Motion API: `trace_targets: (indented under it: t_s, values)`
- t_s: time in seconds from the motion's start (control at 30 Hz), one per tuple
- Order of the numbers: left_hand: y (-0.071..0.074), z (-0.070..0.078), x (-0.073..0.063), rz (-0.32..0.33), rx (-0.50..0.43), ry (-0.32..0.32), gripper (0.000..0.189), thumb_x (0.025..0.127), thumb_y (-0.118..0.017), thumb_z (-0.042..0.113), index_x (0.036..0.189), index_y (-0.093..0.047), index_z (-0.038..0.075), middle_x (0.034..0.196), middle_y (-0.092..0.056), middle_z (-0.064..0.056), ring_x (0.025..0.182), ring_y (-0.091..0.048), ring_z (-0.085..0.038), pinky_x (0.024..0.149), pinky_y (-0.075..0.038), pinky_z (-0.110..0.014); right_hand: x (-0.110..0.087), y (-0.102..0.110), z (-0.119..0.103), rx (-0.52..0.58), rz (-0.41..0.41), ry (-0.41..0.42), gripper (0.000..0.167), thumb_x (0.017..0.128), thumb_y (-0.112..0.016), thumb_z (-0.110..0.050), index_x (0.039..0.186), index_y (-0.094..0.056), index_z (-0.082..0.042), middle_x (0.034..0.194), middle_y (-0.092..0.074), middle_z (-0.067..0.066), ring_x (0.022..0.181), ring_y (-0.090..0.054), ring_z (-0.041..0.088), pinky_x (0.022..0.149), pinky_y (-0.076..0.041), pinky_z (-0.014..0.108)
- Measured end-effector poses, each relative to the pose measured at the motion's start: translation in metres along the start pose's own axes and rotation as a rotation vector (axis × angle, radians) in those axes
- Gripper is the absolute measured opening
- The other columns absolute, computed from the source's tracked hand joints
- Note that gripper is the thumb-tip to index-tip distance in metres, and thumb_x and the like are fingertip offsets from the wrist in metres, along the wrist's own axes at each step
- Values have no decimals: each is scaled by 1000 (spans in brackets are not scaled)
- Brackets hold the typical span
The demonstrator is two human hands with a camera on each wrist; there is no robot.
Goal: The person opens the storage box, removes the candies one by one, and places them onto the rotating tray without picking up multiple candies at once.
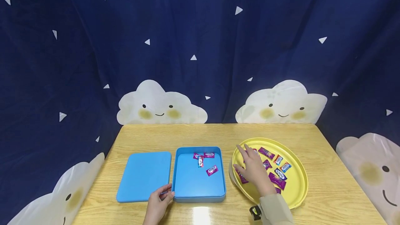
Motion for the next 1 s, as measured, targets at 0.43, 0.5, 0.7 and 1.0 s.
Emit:
trace_targets:
  t_s: [0.43,0.5,0.7,1.0]
  values:
    - [1,-1,0,-23,-12,-26,36,83,-63,2,114,-55,-13,102,-62,-23,89,-63,-27,70,-54,-24,36,-22,-50,4,-69,84,68,77,-73,-24,136,-42,-9,136,-39,24,123,-38,40,98,-37,54]
    - [1,-1,0,-24,-10,-28,35,83,-63,2,113,-55,-13,102,-62,-23,89,-63,-27,70,-54,-24,39,-24,-57,12,-103,90,67,77,-73,-24,135,-43,-9,137,-38,23,124,-39,39,98,-37,53]
    - [1,0,0,-16,1,-17,35,83,-64,2,113,-55,-13,102,-62,-23,88,-63,-27,70,-55,-25,48,-33,-76,5,-230,85,64,79,-72,-23,135,-44,-12,138,-39,19,124,-39,37,97,-40,50]
    - [1,0,0,-22,-4,-6,36,83,-64,4,114,-55,-13,102,-62,-23,89,-63,-27,70,-55,-25,60,-48,-92,-31,-392,70,59,77,-73,-12,131,-48,-8,134,-43,20,120,-43,39,92,-44,52]
Point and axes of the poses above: each hand's wrist, its own x-axis towards the middle knuckle, its own y-axis out of the back of the hand, z = x × y, the point moved 2 cm from there along x, towards the middle knuckle
